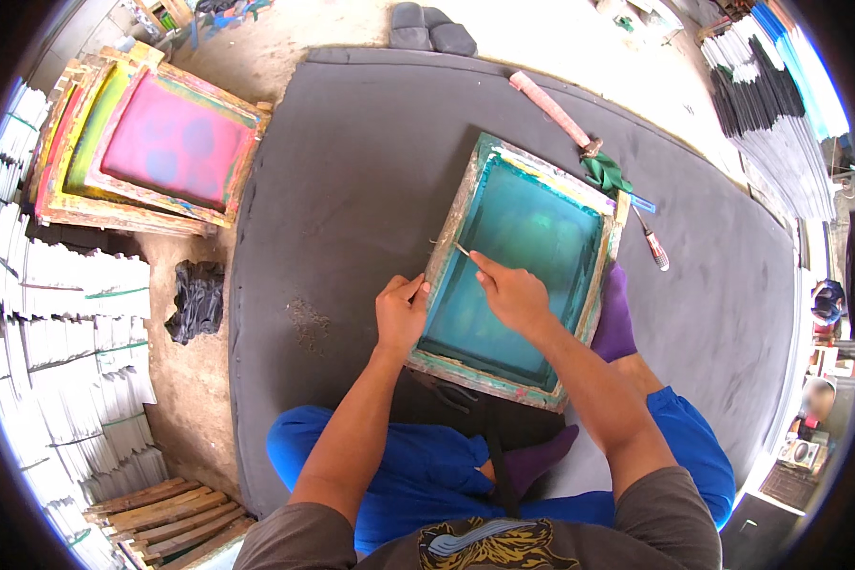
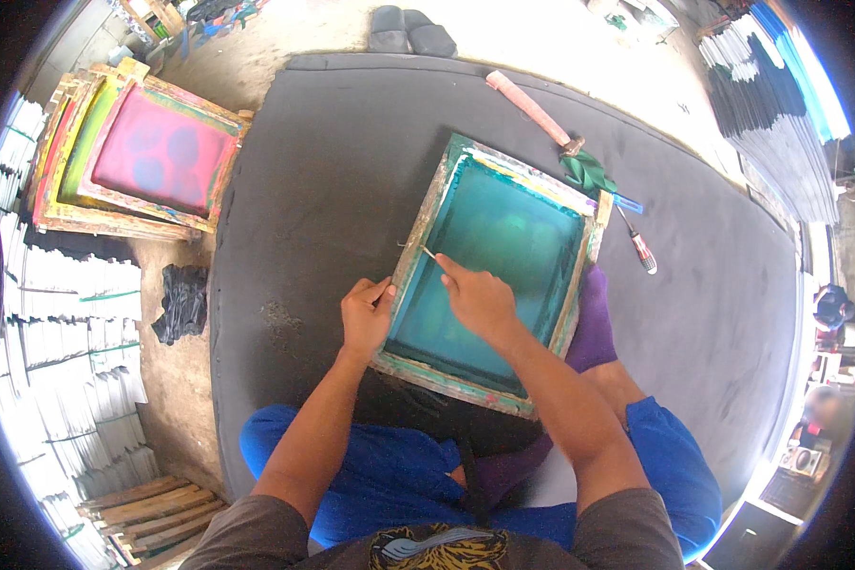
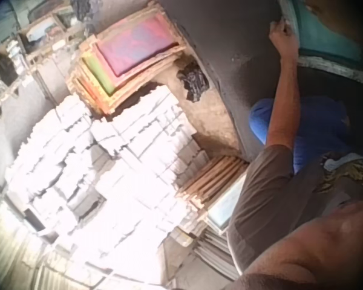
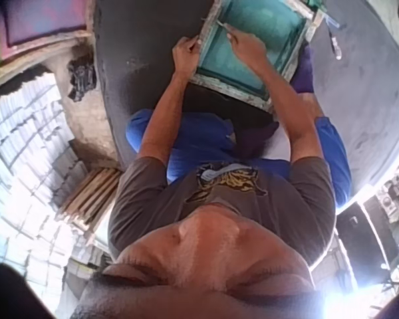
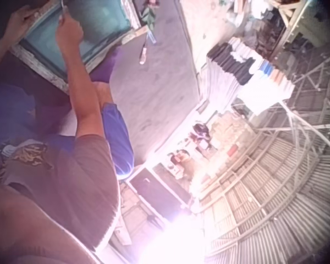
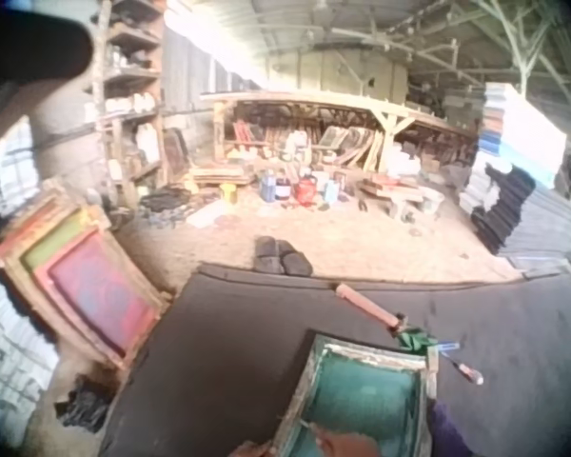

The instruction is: The person sits on the floor and uses a small tool to scrape and clean the edges of a green screen printing frame. They then use a screwdriver and pliers to remove staples or fasteners from the frame's border.

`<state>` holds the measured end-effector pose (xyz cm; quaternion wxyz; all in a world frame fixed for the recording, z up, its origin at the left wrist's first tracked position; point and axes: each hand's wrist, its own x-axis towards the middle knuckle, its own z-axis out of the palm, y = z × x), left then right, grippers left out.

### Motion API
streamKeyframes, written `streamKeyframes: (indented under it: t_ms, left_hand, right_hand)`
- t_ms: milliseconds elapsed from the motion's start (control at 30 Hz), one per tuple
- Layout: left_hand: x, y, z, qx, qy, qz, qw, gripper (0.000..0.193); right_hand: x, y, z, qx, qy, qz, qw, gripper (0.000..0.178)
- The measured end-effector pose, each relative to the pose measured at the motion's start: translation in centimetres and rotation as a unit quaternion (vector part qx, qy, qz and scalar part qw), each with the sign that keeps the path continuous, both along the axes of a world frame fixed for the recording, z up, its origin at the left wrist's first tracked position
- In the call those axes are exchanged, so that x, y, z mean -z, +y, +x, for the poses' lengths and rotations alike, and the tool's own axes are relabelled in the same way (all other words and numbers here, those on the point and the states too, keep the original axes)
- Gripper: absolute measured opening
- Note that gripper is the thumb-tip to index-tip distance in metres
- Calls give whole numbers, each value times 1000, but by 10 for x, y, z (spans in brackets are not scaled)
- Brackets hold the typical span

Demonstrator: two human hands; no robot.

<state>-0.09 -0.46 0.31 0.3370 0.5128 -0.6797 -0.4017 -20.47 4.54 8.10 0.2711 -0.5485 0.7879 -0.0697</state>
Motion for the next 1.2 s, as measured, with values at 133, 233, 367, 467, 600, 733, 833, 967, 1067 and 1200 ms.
streamKeyframes:
  t_ms: [133, 233, 367, 467, 600, 733, 833, 967, 1067, 1200]
  left_hand:
    - [5, 1, 1, 3, 5, -8, 1000, 23]
    - [8, 1, 1, 12, 2, -33, 999, 23]
    - [5, 1, 0, 20, -3, -44, 999, 22]
    - [11, 3, -2, 11, 4, -43, 999, 22]
    - [9, 2, -1, 8, -3, -43, 999, 22]
    - [7, 3, -1, 7, -9, -51, 999, 21]
    - [7, 0, -1, 13, -16, -69, 997, 21]
    - [0, 1, -6, 13, -15, -45, 999, 22]
    - [4, 1, 6, 14, -15, -35, 999, 22]
    - [3, 2, 1, 11, -7, -29, 999, 22]
  right_hand:
    - [-10, -3, 8, -25, 45, 28, 998, 41]
    - [-19, -10, 15, -66, 92, 74, 991, 44]
    - [-19, -11, 24, -65, 92, 77, 991, 47]
    - [4, -8, 11, -57, 35, 35, 997, 48]
    - [-8, -8, 19, -46, 43, 68, 996, 46]
    - [-12, -8, 15, -45, 30, 73, 996, 45]
    - [4, -4, 12, -23, -7, 9, 1000, 44]
    - [50, 1, -15, -26, -139, -100, 985, 44]
    - [-1, -14, 8, -104, 72, 31, 992, 43]
    - [1, -27, 11, -99, 40, 5, 994, 44]
